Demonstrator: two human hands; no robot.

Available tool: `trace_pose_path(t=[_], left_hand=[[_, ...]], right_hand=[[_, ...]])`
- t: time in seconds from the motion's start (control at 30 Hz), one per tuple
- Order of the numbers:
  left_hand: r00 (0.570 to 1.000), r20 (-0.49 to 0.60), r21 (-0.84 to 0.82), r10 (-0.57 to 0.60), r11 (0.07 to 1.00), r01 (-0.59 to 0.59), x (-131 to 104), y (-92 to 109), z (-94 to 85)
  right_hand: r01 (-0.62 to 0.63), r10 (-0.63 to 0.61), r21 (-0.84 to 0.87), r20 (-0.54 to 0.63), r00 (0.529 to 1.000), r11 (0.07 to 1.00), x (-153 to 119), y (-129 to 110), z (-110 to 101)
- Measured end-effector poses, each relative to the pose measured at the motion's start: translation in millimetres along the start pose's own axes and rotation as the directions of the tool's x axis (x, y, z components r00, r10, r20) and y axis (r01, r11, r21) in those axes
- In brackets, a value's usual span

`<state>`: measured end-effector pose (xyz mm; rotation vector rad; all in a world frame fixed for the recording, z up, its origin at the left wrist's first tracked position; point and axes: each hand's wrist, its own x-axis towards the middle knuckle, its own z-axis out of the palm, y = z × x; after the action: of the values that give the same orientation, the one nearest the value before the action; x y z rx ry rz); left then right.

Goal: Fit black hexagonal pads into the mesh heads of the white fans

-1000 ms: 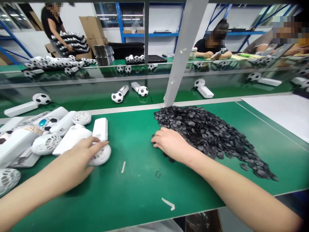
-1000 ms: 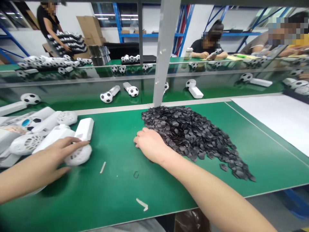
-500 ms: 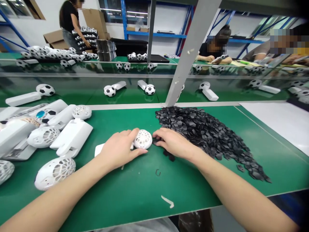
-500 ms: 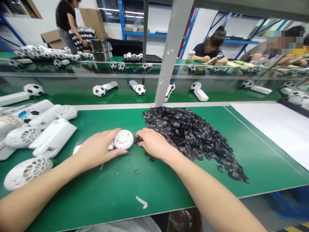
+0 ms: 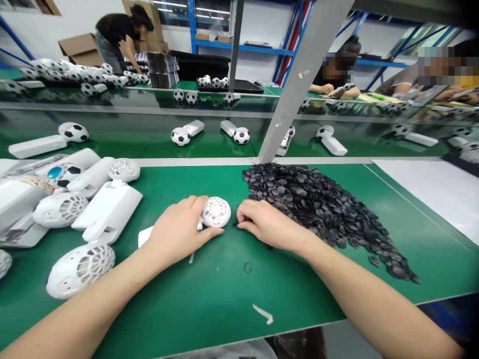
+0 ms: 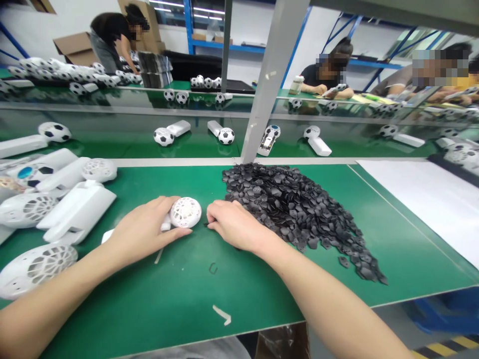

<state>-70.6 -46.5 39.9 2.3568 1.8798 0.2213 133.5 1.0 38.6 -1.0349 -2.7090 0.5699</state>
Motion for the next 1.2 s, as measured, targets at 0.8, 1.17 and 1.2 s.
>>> trace_pose_path(t=[0.8, 1.17, 1.2], left_hand=[[0.998, -0.001, -0.194, 0.070, 0.979, -0.069, -4.0, 7.5, 0.6], [1.000, -0.024, -0.316, 0.019, 0.949, -0.025, 3.3, 7.9, 1.1], [0.999, -0.039, -0.298, 0.017, 0.954, -0.028, 2.1, 6.6, 2.5]], right_hand=[[0.178, -0.202, -0.103, -0.298, 0.933, 0.979, -8.0, -33.8, 14.8], [0.099, 0.062, 0.335, -0.436, 0.898, 0.937, -0.5, -25.5, 22.5], [0.098, 0.056, 0.301, -0.465, 0.884, 0.949, -9.6, -20.3, 16.6]])
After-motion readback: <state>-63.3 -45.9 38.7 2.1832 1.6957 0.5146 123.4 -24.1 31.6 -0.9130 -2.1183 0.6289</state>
